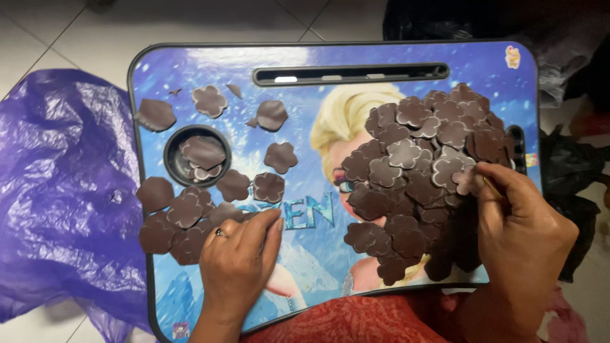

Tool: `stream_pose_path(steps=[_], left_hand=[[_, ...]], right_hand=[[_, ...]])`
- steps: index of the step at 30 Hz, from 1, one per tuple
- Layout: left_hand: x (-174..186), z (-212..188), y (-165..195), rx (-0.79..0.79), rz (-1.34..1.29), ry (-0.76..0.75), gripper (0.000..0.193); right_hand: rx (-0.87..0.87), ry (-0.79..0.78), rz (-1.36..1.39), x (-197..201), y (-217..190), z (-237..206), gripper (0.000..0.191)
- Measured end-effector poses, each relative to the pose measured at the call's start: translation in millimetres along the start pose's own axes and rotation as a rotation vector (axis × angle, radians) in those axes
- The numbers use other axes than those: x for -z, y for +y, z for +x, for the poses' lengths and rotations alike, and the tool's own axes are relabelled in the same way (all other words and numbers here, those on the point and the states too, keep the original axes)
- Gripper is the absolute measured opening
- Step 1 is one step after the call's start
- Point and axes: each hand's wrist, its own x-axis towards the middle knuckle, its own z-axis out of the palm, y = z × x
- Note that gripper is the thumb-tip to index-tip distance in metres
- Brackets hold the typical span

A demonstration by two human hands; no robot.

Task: The person uses a small pointed tool to trace or refine the edges of flower-shaped paper cutouts on a Frozen-themed tray. They handle the cutouts one at a time, occasionally moving them between a small container and the tray surface.

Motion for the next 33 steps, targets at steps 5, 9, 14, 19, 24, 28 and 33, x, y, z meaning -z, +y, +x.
stream_pose_path(steps=[5, 9, 14, 19, 24, 28, 33], left_hand=[[0.1, -3.2, 3.5, 0.024, -0.018, 0.003, 0.015], [-0.5, -10.2, -3.0, 0.018, -0.044, 0.01, 0.01], [1.5, -17.6, -13.4, 0.005, -0.05, -0.028, 0.027], [3.0, -22.7, -19.8, 0.015, -0.05, 0.018, 0.024], [11.1, -15.7, -18.5, -0.014, -0.062, 0.063, 0.018], [32.7, -8.0, -20.4, 0.094, 0.041, 0.199, 0.015], [68.4, -26.8, -73.7, 0.455, 0.191, 0.374, 0.012]], right_hand=[[0.018, 0.134, 0.1, 11.0, 11.0, -12.4, 0.015], [0.049, -0.069, 0.249, 9.1, -15.3, -26.9, 0.016], [0.573, -0.566, 0.476, -35.8, -58.6, -37.3, 0.033], [0.754, -0.501, 0.368, -73.6, -74.9, -53.9, 0.036], [0.762, -0.473, 0.285, -86.9, -80.6, -54.2, 0.036], [0.786, -0.411, 0.317, -92.4, -80.9, -54.4, 0.035], [0.808, -0.417, 0.255, -99.9, -75.5, -55.9, 0.035]])
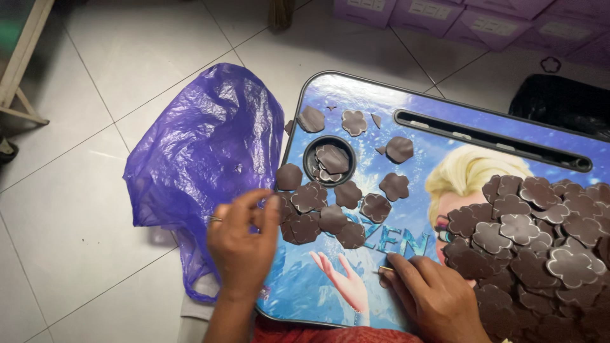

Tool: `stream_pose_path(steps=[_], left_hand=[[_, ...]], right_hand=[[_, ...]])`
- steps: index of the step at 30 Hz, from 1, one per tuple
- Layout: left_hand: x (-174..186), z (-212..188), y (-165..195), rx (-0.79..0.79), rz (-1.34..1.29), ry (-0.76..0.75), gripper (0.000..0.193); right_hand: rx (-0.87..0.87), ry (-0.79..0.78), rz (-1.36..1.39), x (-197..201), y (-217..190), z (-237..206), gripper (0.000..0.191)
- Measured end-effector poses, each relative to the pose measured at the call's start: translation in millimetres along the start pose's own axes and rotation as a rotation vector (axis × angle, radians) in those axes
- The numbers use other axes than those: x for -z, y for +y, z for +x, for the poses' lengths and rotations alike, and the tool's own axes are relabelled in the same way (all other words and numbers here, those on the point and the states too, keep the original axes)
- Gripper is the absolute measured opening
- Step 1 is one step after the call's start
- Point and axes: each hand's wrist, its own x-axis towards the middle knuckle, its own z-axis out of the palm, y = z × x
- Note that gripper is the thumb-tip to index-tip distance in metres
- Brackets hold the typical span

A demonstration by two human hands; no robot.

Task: The person uses a small pointed tool to trace or refine the edges of flower-shaped paper cutouts on a Frozen-themed tray. They handle the cutouts one at a time, occasionally moving them between a small container and the tray surface.

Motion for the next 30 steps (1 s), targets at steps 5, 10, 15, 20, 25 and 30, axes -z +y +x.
stream_pose_path(steps=[5, 10, 15, 20, 25, 30], left_hand=[[1.6, -2.7, -107.2, 0.521, -0.439, 0.483, 0.016], [-22.7, -23.5, -161.1, 1.098, -0.696, 0.534, 0.013], [-49.6, -19.9, -168.5, 0.88, -0.208, -0.065, 0.025], [-59.1, 16.6, -179.2, 0.944, -0.389, 0.022, 0.049], [-84.2, 46.9, -195.4, 0.91, -0.303, -0.078, 0.047], [-108.0, 55.3, -200.1, 0.9, -0.268, -0.143, 0.046]], right_hand=[[-0.05, -0.004, 0.028, -8.0, 3.3, 2.0, 0.033], [-0.112, -0.011, 0.039, -14.2, 6.8, 1.1, 0.032], [-0.136, -0.02, 0.008, -24.0, 11.8, 4.0, 0.029], [-0.081, 0.057, -0.006, -27.4, 11.5, -0.1, 0.029], [-0.027, 0.068, -0.051, -35.0, 18.5, 0.9, 0.03], [-0.055, 0.082, -0.064, -39.2, 20.1, -3.0, 0.031]])
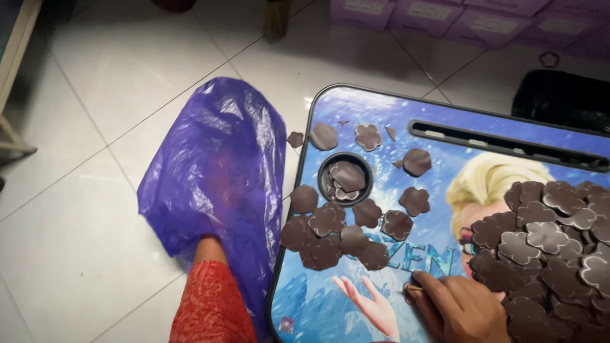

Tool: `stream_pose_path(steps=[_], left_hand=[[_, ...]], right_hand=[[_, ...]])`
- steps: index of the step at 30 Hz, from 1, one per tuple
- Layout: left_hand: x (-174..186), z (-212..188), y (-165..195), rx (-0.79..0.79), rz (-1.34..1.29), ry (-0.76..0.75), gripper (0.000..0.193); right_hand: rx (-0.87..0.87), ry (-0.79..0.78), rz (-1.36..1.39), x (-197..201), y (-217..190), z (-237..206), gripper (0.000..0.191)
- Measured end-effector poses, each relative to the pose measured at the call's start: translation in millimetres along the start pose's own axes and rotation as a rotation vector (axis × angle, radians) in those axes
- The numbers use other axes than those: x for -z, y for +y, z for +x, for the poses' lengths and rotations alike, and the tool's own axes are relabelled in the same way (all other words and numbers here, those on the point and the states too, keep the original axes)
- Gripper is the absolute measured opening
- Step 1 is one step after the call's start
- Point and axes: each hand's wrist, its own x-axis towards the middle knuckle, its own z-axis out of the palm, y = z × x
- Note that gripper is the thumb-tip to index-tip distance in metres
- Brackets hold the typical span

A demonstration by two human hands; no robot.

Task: The person uses a small pointed tool to trace or refine the edges of flower-shaped paper cutouts on a Frozen-themed tray. They handle the cutouts one at a time, occasionally moving them between a small container and the tray surface.

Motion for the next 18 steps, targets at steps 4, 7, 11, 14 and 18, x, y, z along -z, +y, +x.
stream_pose_path(steps=[4, 7, 11, 14, 18], left_hand=[[-17.4, 5.6, 17.1, -0.009, 0.042, -0.059, 0.045], [-30.9, 14.3, 35.8, -0.012, 0.068, -0.079, 0.044], [-49.2, 26.1, 51.7, -0.014, 0.1, -0.126, 0.043], [-62.6, 32.3, 58.1, -0.017, 0.122, -0.16, 0.042], [-76.6, 34.4, 71.6, -0.024, 0.146, -0.195, 0.041]], right_hand=[[0.035, -0.013, 0.022, 0.5, 9.4, -1.7, 0.031], [0.043, 0.007, 0.042, -4.3, 13.6, -1.9, 0.03], [0.021, 0.01, 0.025, -5.9, 14.7, -6.8, 0.028], [0.072, 0.04, 0.021, -6.6, 17.7, -8.8, 0.028], [0.065, 0.019, 0.058, -3.9, 20.2, -10.2, 0.031]])
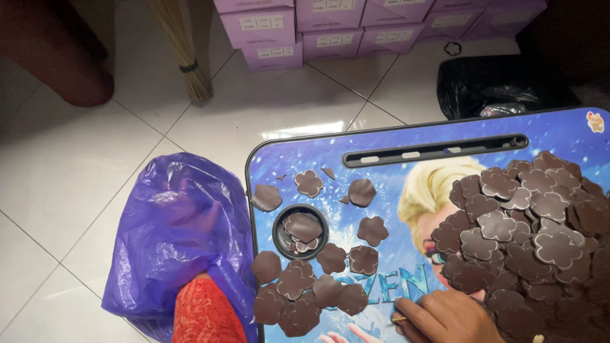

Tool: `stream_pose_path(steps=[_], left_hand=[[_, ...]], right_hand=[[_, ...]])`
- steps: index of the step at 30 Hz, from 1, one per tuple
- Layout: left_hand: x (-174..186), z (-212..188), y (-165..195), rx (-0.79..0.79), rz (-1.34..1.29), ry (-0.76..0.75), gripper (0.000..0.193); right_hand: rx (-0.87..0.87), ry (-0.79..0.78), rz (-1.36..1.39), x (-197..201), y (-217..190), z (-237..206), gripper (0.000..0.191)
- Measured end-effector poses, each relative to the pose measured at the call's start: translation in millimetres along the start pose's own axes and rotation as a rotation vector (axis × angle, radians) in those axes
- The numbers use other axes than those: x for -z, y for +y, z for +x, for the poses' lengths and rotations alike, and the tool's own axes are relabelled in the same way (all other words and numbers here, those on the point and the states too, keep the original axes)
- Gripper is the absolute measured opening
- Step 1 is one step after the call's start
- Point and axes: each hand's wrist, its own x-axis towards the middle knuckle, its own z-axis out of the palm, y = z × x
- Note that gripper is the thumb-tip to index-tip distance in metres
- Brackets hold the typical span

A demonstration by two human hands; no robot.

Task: The person uses a small pointed tool to trace or refine the edges of flower-shaped paper cutouts on a Frozen-themed tray. They handle the cutouts one at a time, occasionally moving them between a small container and the tray surface.

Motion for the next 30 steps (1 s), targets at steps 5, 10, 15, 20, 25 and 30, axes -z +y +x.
stream_pose_path(steps=[5, 10, 15, 20, 25, 30], left_hand=[[-2.7, -11.0, 26.0, -0.009, 0.027, -0.025, 0.04], [-8.7, -17.6, 41.9, -0.014, 0.036, -0.049, 0.039], [-14.0, -12.9, 23.0, -0.025, 0.038, -0.067, 0.038], [-14.9, -17.7, 4.0, -0.037, 0.042, -0.08, 0.037], [-1.2, -40.1, 1.8, -0.039, 0.03, -0.093, 0.037], [10.0, -52.8, -11.6, -0.034, 0.011, -0.106, 0.036]], right_hand=[[-0.012, 0.01, 0.015, 5.4, -1.0, 1.5, 0.029], [-0.014, 0.011, 0.053, 13.6, -6.0, 5.1, 0.03], [-0.009, -0.001, 0.054, 15.8, -6.8, 9.2, 0.029], [-0.02, -0.046, 0.076, 18.6, -6.3, 5.9, 0.034], [-0.019, -0.057, 0.078, 16.7, -3.0, 4.5, 0.036], [-0.026, -0.078, 0.072, 16.0, -1.6, 2.9, 0.034]])
